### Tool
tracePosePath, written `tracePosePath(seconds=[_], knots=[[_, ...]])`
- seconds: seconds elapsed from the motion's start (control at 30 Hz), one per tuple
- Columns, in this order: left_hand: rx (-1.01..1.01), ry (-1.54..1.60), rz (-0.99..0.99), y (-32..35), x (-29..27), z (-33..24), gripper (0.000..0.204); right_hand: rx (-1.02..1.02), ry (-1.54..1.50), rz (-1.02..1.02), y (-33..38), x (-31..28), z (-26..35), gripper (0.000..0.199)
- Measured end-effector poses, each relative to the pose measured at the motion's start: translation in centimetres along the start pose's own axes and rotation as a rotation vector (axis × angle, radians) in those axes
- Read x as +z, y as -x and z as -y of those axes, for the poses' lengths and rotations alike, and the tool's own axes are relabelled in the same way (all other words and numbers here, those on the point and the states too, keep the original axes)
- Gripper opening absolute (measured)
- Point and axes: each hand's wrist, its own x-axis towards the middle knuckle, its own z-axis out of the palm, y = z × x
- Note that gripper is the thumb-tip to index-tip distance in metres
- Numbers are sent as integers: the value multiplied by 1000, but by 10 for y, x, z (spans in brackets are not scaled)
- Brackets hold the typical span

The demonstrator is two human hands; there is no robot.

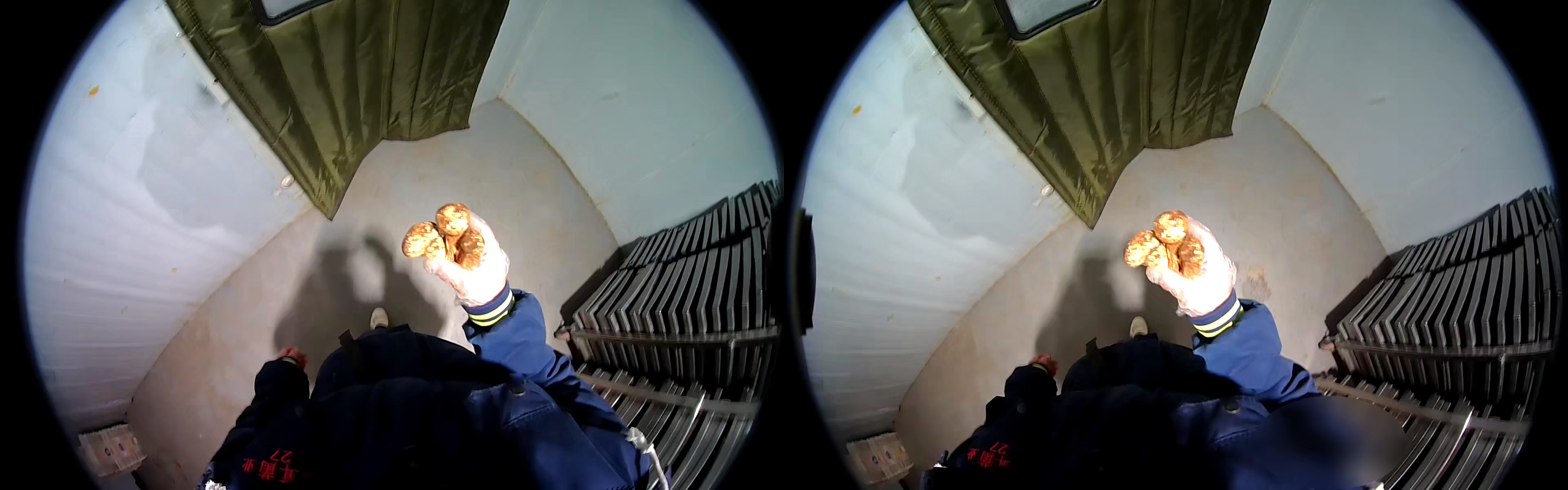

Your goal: The person picks through mushrooms in a plastic basket, selecting specific ones by hand to hold before walking through a doorway.

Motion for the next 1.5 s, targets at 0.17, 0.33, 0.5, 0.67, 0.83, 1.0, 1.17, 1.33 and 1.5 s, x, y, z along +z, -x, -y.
tracePosePath(seconds=[0.17, 0.33, 0.5, 0.67, 0.83, 1.0, 1.17, 1.33, 1.5], knots=[[-237, 2865, -1010, 65, -205, 226, 27, 445, -656, -82, -76, -89, 11, 54], [89, 2296, -1580, 98, -352, 431, 24, 425, -772, 14, -183, -127, -51, 56], [-7, 2222, -1609, 154, -475, 570, 26, 628, -830, 48, -324, -169, -94, 55], [-72, 1990, -1904, 196, -530, 701, 33, 863, -966, 204, -464, -211, -155, 55], [-224, 1625, -2114, 232, -563, 858, 43, 686, -416, 524, -606, -153, -159, 63], [-459, 1362, -2228, 220, -548, 969, 47, 864, -541, 554, -686, -114, -212, 65], [-158, 1355, -2225, 237, -567, 1039, 54, 717, -539, 654, -764, -109, -215, 73], [206, 950, -2080, 195, -592, 1092, 60, 324, -406, 608, -850, -49, -228, 58], [274, 915, -1531, 158, -529, 1112, 55, 145, -277, 490, -984, 1, -252, 47]])
